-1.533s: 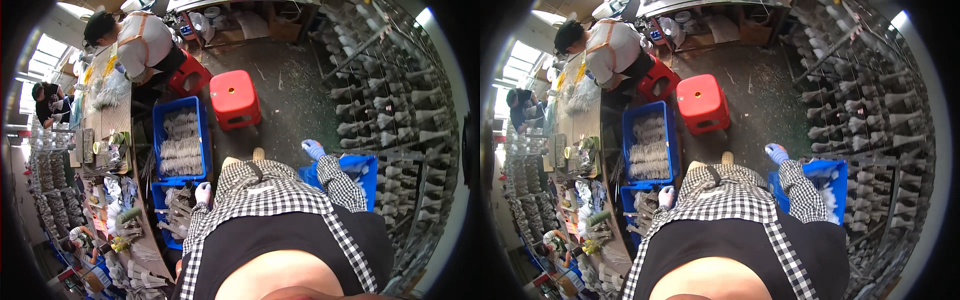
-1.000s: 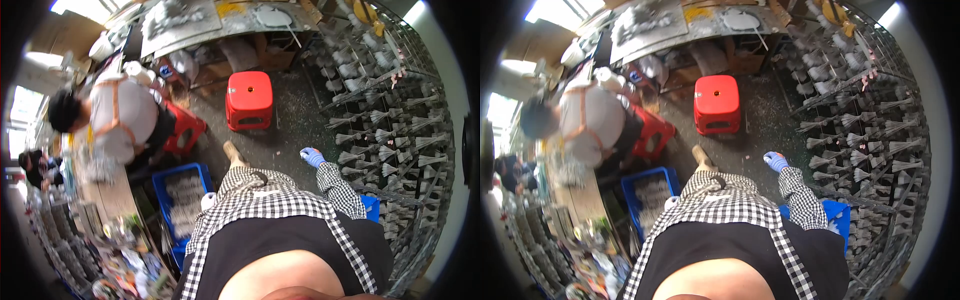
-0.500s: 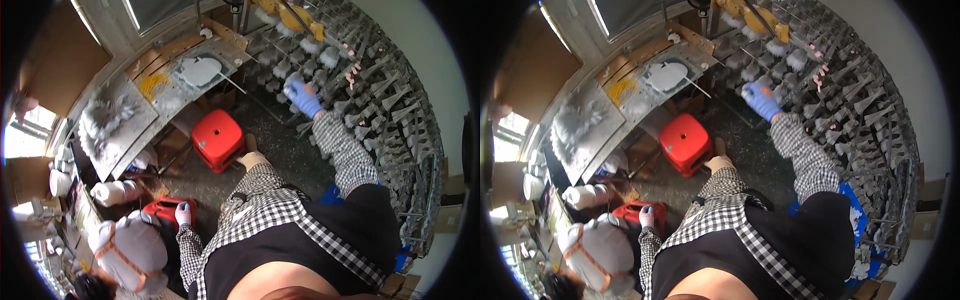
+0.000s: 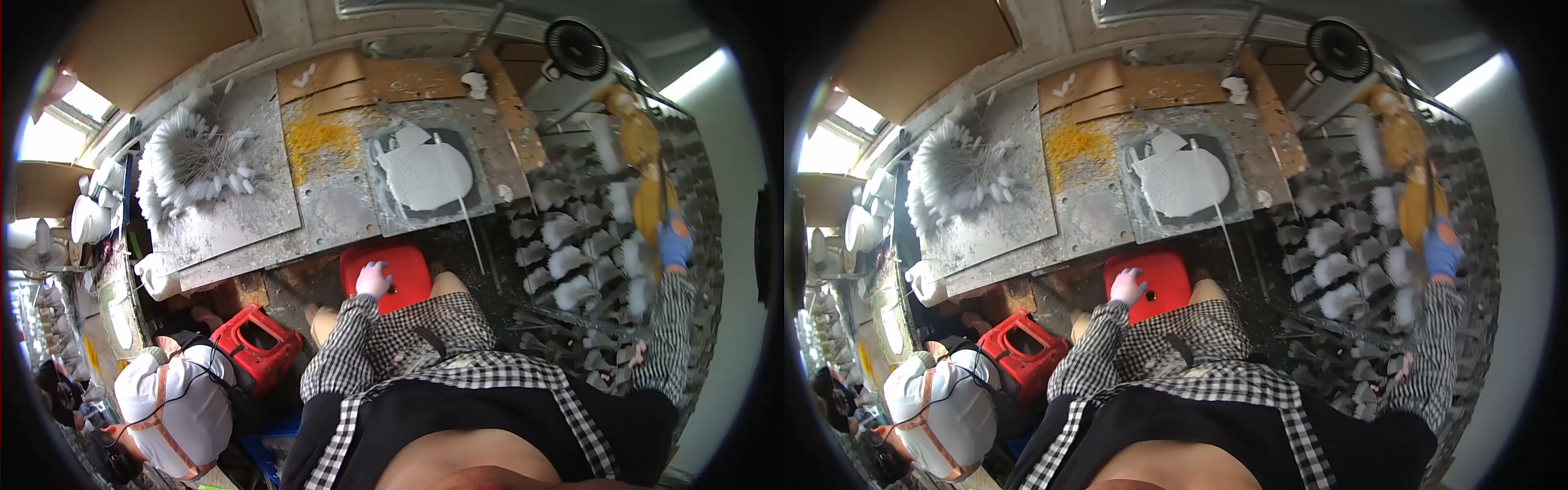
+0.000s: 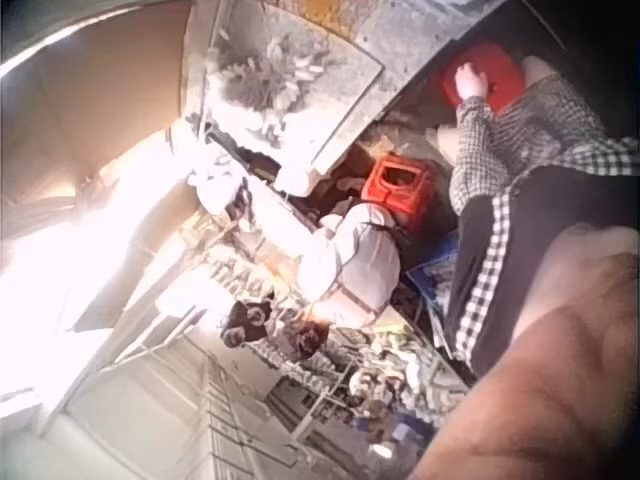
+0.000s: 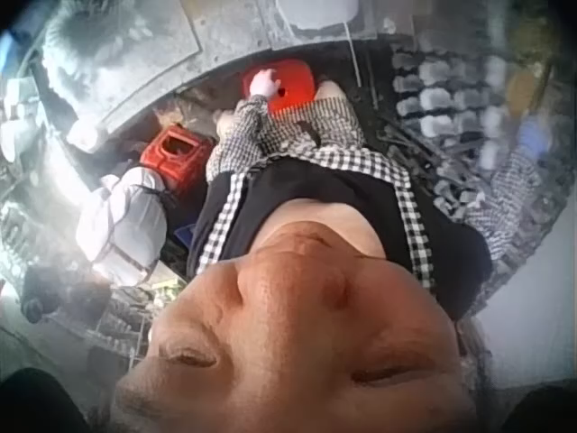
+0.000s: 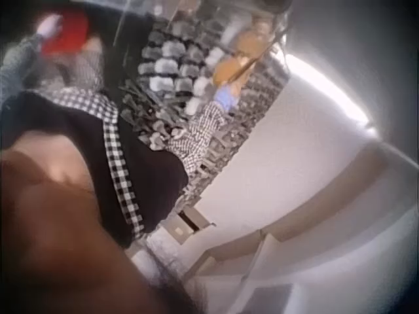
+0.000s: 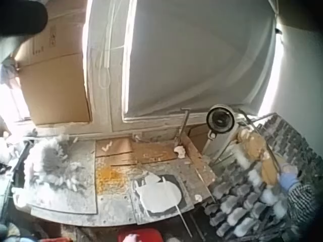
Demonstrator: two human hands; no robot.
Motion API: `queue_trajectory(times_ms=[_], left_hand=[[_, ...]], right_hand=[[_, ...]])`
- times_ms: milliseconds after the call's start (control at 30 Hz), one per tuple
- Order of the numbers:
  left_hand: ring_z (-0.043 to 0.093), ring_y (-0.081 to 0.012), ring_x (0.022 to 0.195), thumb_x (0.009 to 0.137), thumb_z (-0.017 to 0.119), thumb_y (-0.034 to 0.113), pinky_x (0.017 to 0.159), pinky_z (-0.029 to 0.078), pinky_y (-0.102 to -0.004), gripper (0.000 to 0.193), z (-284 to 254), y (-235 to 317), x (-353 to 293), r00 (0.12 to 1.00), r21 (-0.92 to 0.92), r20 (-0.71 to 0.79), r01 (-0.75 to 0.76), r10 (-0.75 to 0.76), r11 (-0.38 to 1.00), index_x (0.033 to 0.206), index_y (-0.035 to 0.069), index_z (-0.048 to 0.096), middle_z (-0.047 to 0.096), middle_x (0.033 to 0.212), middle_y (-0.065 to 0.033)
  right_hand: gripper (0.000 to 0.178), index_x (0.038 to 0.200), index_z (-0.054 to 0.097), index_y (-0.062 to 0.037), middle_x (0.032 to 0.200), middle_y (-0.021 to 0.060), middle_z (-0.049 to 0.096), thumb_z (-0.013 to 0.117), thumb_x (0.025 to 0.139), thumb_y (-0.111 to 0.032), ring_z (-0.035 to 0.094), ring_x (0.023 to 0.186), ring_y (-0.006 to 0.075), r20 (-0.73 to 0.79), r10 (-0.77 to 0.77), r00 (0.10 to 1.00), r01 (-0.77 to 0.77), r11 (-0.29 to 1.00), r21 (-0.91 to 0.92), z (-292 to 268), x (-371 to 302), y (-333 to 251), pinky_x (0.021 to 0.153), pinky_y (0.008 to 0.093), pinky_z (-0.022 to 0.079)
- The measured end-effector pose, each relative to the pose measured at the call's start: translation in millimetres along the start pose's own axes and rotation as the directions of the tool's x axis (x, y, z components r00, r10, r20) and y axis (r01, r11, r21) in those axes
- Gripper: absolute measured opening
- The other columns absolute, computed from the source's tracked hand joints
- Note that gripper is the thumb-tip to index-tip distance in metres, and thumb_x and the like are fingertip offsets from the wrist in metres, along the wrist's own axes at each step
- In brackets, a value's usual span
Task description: The person dips bundles of wire brushes into paste, binds them with rubber bands, slides them onto a metal rod, and hangs the rod onto a rack. They then walk back to the workbench to assemble and dip more wire brush bundles.
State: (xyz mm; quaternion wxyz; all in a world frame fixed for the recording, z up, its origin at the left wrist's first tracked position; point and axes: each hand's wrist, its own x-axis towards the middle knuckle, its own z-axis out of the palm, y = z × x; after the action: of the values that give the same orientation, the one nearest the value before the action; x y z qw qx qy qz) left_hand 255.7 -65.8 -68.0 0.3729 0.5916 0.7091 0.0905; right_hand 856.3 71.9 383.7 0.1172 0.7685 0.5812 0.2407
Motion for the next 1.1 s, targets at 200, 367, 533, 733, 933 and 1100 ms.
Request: queue_trajectory(times_ms=[200, 367, 533, 733, 933, 1100], left_hand=[[0.026, -0.0344, 0.149, 0.085, 0.066, 0.049, 0.122, 0.024, -0.0503, 0.079, 34, -70, 152, 0.980, 0.404, 0.191, -0.131, 0.057, 0.905, 0.152, 0.018, 0.038, 0.029, 0.162, -0.0131], [0.036, -0.0336, 0.144, 0.093, 0.059, 0.044, 0.120, 0.028, -0.0488, 0.062, 50, -135, 185, 0.953, 0.290, 0.073, -0.303, 0.294, 0.908, 0.147, 0.018, 0.047, 0.040, 0.157, -0.0116], [0.040, -0.0338, 0.142, 0.094, 0.059, 0.042, 0.118, 0.031, -0.0482, 0.059, 22, -139, 147, 0.978, 0.179, 0.154, -0.164, 0.137, 0.970, 0.146, 0.017, 0.049, 0.043, 0.154, -0.0124], [0.044, -0.0339, 0.139, 0.095, 0.058, 0.041, 0.116, 0.034, -0.0474, 0.056, -56, -116, 132, 0.960, 0.107, 0.278, -0.071, 0.039, 0.992, 0.144, 0.015, 0.051, 0.047, 0.150, -0.0134], [0.048, -0.0341, 0.136, 0.096, 0.057, 0.039, 0.115, 0.037, -0.0467, 0.053, -62, -114, 93, 0.919, -0.013, 0.392, -0.042, 0.043, 0.999, 0.143, 0.014, 0.053, 0.051, 0.147, -0.0144], [0.055, -0.0344, 0.128, 0.097, 0.058, 0.034, 0.110, 0.042, -0.0446, 0.047, -57, -163, 23, 0.904, -0.105, 0.372, -0.185, 0.211, 0.977, 0.138, 0.010, 0.057, 0.059, 0.138, -0.0163]], right_hand=[[0.022, 0.109, 0.062, -0.0022, 0.104, 0.0253, 0.066, 0.057, 0.095, -0.018, 0.062, 0.100, 0.0449, -0.190, -0.065, 0.980, 0.077, 0.995, 0.061, 65, 30, 28, 0.084, 0.0470, 0.050], [0.040, 0.135, 0.056, -0.0015, 0.125, 0.0216, 0.066, 0.045, 0.102, -0.023, 0.063, 0.114, 0.0386, 0.051, 0.335, 0.941, -0.338, 0.914, 0.225, 49, 55, 72, 0.098, 0.0412, 0.048], [0.041, 0.134, 0.055, 0.0014, 0.126, 0.0189, 0.065, 0.047, 0.104, -0.025, 0.062, 0.113, 0.0322, -0.148, 0.240, 0.959, -0.188, 0.935, 0.301, 51, 13, 87, 0.100, 0.0387, 0.046], [0.045, 0.136, 0.057, -0.0016, 0.127, 0.0109, 0.064, 0.052, 0.104, -0.033, 0.061, 0.112, 0.0205, 0.066, 0.282, 0.957, -0.203, 0.488, 0.849, 43, -9, -31, 0.097, 0.0337, 0.047], [0.037, 0.122, 0.065, -0.0004, 0.095, -0.0023, 0.063, 0.057, 0.103, -0.032, 0.050, 0.072, 0.0076, -0.237, 0.060, 0.970, 0.182, 0.470, 0.864, 4, -73, -231, 0.065, 0.0241, 0.042], [0.027, 0.120, 0.066, 0.0027, 0.109, 0.0067, 0.074, 0.061, 0.100, -0.015, 0.066, 0.098, 0.0135, -0.259, -0.229, 0.938, 0.293, 0.126, 0.948, -11, -159, -377, 0.087, 0.0280, 0.052]])
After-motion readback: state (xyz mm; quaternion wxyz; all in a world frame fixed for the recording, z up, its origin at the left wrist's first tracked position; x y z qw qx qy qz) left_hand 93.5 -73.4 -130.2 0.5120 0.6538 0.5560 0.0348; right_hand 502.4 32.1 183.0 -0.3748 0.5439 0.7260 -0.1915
